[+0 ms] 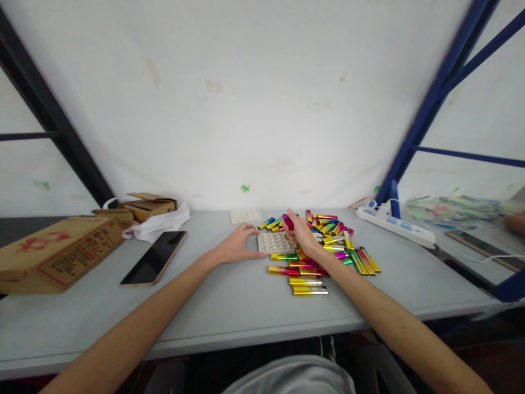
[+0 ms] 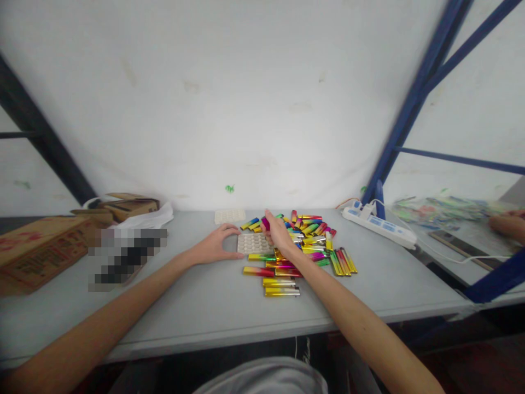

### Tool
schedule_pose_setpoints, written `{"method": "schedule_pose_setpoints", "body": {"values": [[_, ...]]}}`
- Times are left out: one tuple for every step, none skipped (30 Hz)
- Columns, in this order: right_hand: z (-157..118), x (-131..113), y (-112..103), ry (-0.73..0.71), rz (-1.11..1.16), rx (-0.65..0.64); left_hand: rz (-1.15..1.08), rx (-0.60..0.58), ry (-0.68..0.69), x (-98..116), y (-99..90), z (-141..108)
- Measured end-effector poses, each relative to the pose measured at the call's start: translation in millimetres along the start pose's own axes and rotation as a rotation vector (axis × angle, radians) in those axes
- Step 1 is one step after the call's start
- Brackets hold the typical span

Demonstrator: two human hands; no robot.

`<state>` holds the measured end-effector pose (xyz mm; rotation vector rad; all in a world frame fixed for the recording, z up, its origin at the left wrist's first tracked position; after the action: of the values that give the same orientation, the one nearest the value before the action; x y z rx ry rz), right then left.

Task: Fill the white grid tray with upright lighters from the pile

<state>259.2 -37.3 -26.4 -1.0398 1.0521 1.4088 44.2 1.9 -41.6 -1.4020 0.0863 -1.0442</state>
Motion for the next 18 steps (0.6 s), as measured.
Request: {"method": "schedule_pose_setpoints", "body": {"values": [[1,0,0,-0.034,0.008,-0.012,-0.005,0.001,-0.001,1,-0.4,0],[3,0,-1,-0.081,0.015,-0.021,-0.012,0.003,-0.003,1,-0.7,0],[4,-1,-2,-0.134,0.012,-0.03,-0.018,0.007,-0.006,1,-0.9,0],[6,-1,-3,-0.189,-0.008,-0.035,-0.022,0.009,-0.008,1,-0.9,0],[7,-1,-5,-0.24,-0.047,-0.036,-0.025,0.011,-0.011,1,-0.7,0],[8,-1,-6,-0.279,-0.101,-0.037,-0.026,0.014,-0.015,0,-0.4,0],[8,-1,-7,-0.307,-0.161,-0.043,-0.025,0.016,-0.018,-1,0.1,1],[8,-1,-8,-0.328,-0.21,-0.048,-0.024,0.018,-0.019,-1,0.7,1],[8,-1,-8,-0.342,-0.237,-0.053,-0.023,0.019,-0.018,-2,1.2,1],[7,-2,-7,-0.35,-0.244,-0.058,-0.025,0.021,-0.016,-3,1.7,1],[6,-2,-6,-0.353,-0.236,-0.061,-0.029,0.022,-0.012,-3,2.1,1],[6,-2,-5,-0.352,-0.224,-0.062,-0.033,0.023,-0.01,-4,2.4,1],[5,-3,-3,-0.353,-0.215,-0.06,-0.036,0.024,-0.009,-4,2.6,1],[5,-3,-1,-0.356,-0.217,-0.058,-0.039,0.027,-0.009,-4,2.6,2],[4,-3,1,-0.365,-0.233,-0.063,-0.041,0.031,-0.009,-5,2.5,2],[5,-2,3,-0.38,-0.254,-0.071,-0.042,0.034,-0.009,-5,2.4,2],[6,-1,5,-0.397,-0.28,-0.085,-0.046,0.04,-0.008,-5,2.2,2],[7,0,7,-0.416,-0.313,-0.1,-0.051,0.045,-0.008,-5,2.0,3]]}}
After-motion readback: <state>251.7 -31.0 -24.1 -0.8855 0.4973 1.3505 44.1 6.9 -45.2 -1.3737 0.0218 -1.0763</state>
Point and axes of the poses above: each hand's wrist, its own z-axis towards the middle knuckle, its own y-axis out of the palm, x = y × z, the point moved 3 cm from there along z, towards the middle knuckle, and after that the axes turned 9 degrees about -y, right-handed, at the moved point
